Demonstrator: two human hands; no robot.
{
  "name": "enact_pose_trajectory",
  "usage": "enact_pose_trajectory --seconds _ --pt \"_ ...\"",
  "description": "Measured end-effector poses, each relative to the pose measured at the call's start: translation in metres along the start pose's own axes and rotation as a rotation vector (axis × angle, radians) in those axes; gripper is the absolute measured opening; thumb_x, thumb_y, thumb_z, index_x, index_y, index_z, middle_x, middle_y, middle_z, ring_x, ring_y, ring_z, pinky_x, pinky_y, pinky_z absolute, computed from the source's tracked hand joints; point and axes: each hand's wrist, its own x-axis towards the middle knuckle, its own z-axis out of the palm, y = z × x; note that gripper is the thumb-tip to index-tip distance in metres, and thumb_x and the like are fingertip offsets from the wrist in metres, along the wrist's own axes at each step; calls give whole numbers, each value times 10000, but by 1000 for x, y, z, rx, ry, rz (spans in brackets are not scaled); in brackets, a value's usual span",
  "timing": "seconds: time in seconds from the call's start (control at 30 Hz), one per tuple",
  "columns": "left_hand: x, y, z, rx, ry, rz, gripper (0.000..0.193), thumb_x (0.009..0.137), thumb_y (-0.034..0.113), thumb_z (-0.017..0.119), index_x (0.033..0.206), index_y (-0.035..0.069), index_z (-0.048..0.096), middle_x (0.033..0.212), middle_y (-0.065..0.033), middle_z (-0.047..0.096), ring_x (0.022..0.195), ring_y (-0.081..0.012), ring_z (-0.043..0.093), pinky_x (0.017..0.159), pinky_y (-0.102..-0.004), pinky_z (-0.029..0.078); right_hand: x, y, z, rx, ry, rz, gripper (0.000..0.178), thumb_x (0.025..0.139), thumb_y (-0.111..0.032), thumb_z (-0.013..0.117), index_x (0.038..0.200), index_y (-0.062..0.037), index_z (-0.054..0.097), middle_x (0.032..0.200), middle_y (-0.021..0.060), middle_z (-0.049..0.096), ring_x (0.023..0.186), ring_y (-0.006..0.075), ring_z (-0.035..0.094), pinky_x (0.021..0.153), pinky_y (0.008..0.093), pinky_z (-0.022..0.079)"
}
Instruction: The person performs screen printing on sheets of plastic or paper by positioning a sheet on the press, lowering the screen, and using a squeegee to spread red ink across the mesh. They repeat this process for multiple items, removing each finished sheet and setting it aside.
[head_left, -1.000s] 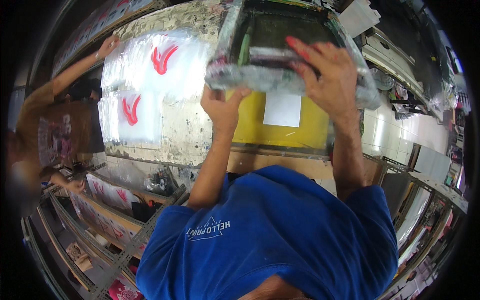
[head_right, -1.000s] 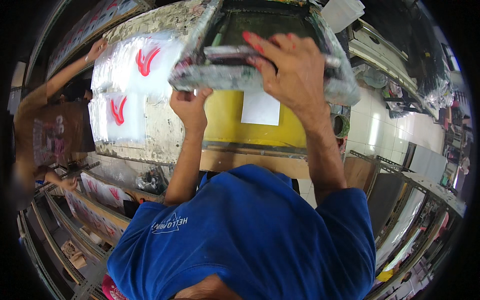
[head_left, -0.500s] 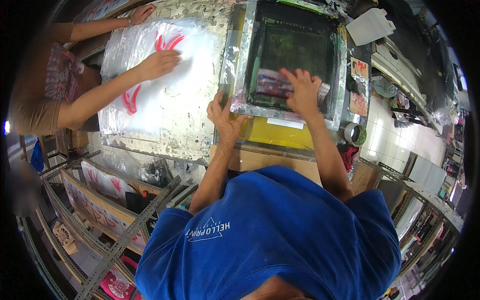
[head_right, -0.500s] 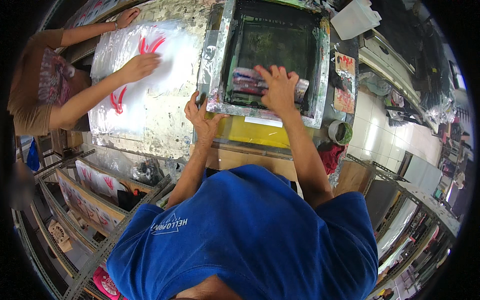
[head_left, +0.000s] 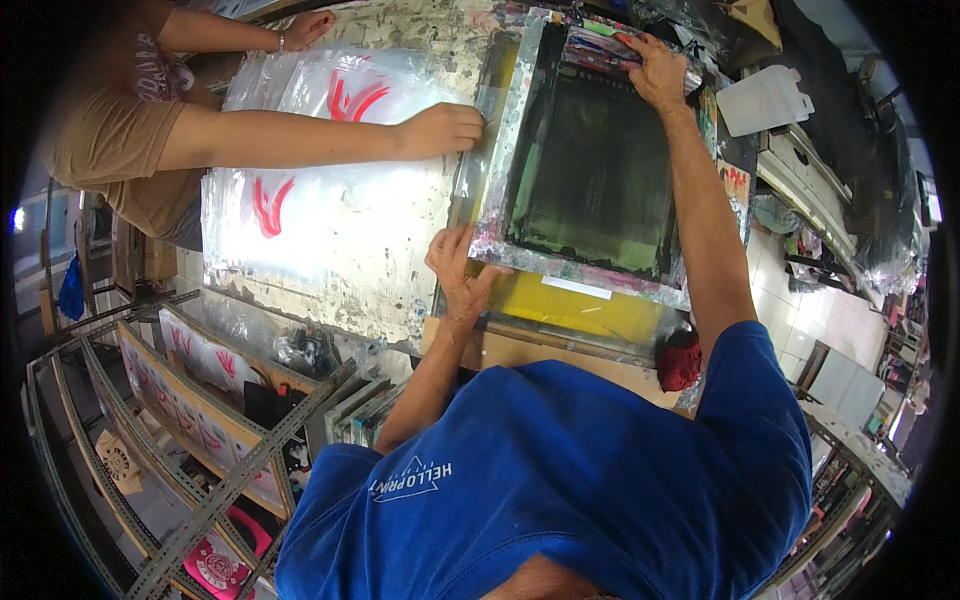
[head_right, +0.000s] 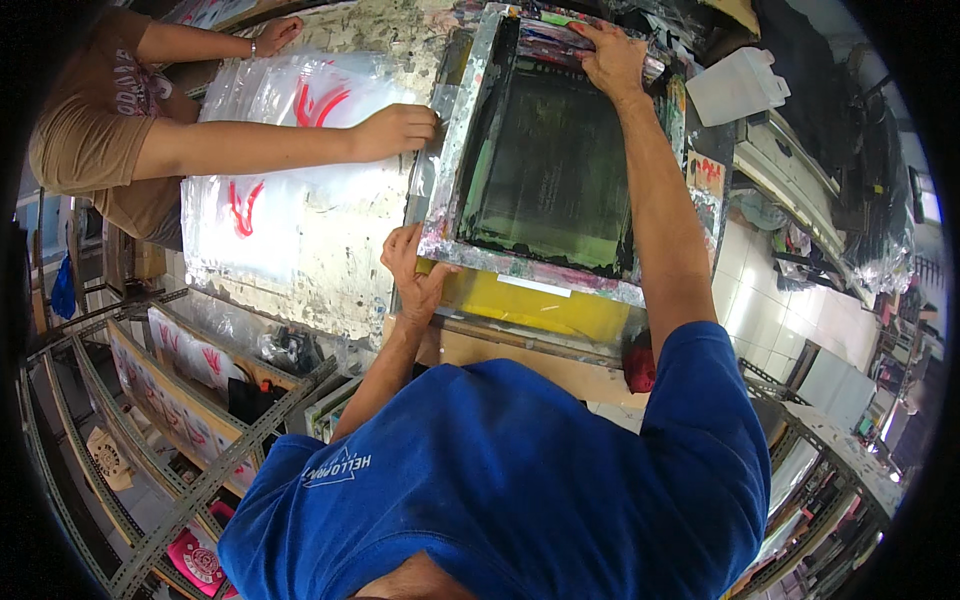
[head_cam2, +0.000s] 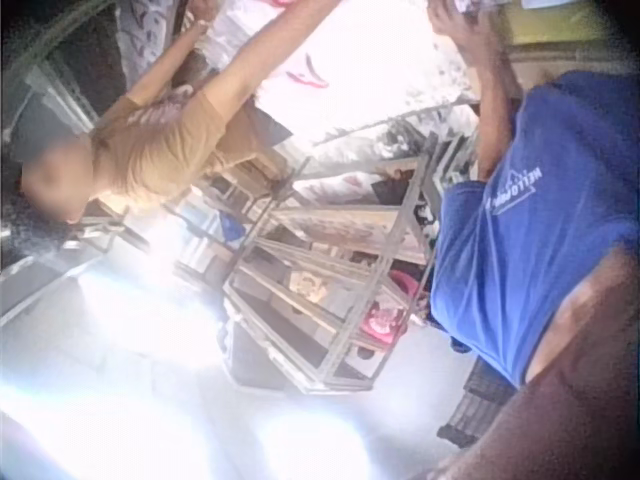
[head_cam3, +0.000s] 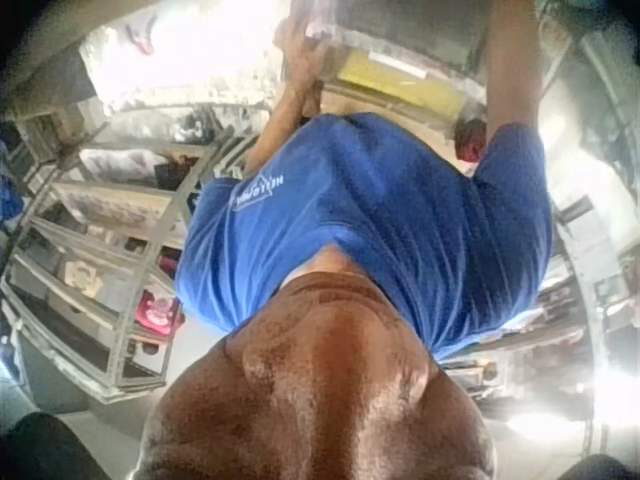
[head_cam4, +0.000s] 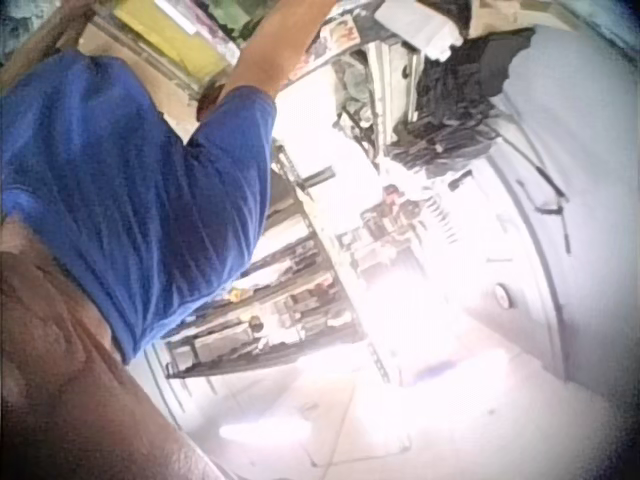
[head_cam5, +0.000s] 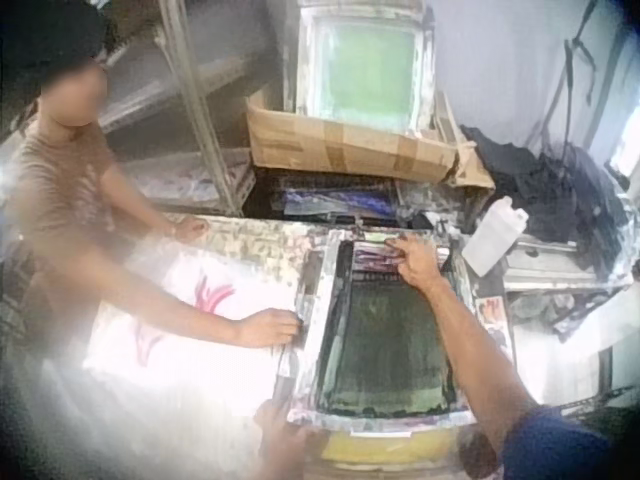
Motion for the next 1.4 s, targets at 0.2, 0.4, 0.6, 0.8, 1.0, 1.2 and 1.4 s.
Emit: enact_pose_trajectory --seconds 0.2,0.4,0.6,0.8,1.0,1.2,1.4 --pt "-2 2 2 -106 84 -25 821 618 283 900 1325 -4 596 1191 -161 571 1162 -318 452 1023 -430 309 11 -11 -31 153 -139 243 509 834 -282 730 1333 -299 627 1147 117 715 1083 341 655 893 465 467" --pt "32 41 -14 -189 205 65 786 677 377 880 1290 -27 600 1161 -138 605 1148 -322 460 1015 -442 331 -54 -76 -135 522 -174 329 531 803 -207 756 1318 -268 643 1232 142 683 1125 365 640 940 402 497" --pt "97 102 -34 -228 410 111 607 750 22 816 1264 -141 537 1198 -211 569 1142 -325 530 1019 -379 410 -87 -186 -260 107 -88 154 522 765 -138 730 1263 -291 686 1061 154 711 960 351 655 860 419 504" --pt "161 97 -49 -691 272 165 378 867 58 703 1225 -40 631 1131 -158 674 1073 -272 611 963 -370 454 -24 -178 -287 193 207 16 444 733 -171 665 1165 -86 725 912 148 728 759 267 663 725 354 516" --pt "129 -69 -27 424 110 -90 284 867 200 713 1126 85 718 1290 -143 620 1195 -317 550 952 -483 441 21 -174 -317 95 170 125 496 714 -155 588 1179 -46 724 933 168 749 795 224 675 760 339 530" --pt "119 -84 -26 311 156 -139 98 805 200 761 878 136 776 1001 -56 690 920 -266 651 774 -418 500 34 -181 -340 158 62 185 434 776 -165 579 1172 -66 727 1032 169 745 884 280 683 842 371 529" --pt "127 -17 -15 -82 28 -154 99 792 129 776 849 50 757 926 -76 713 825 -250 681 707 -355 520 36 -160 -323 130 132 121 405 808 -185 580 1162 -45 722 1062 179 737 913 301 684 875 380 531"
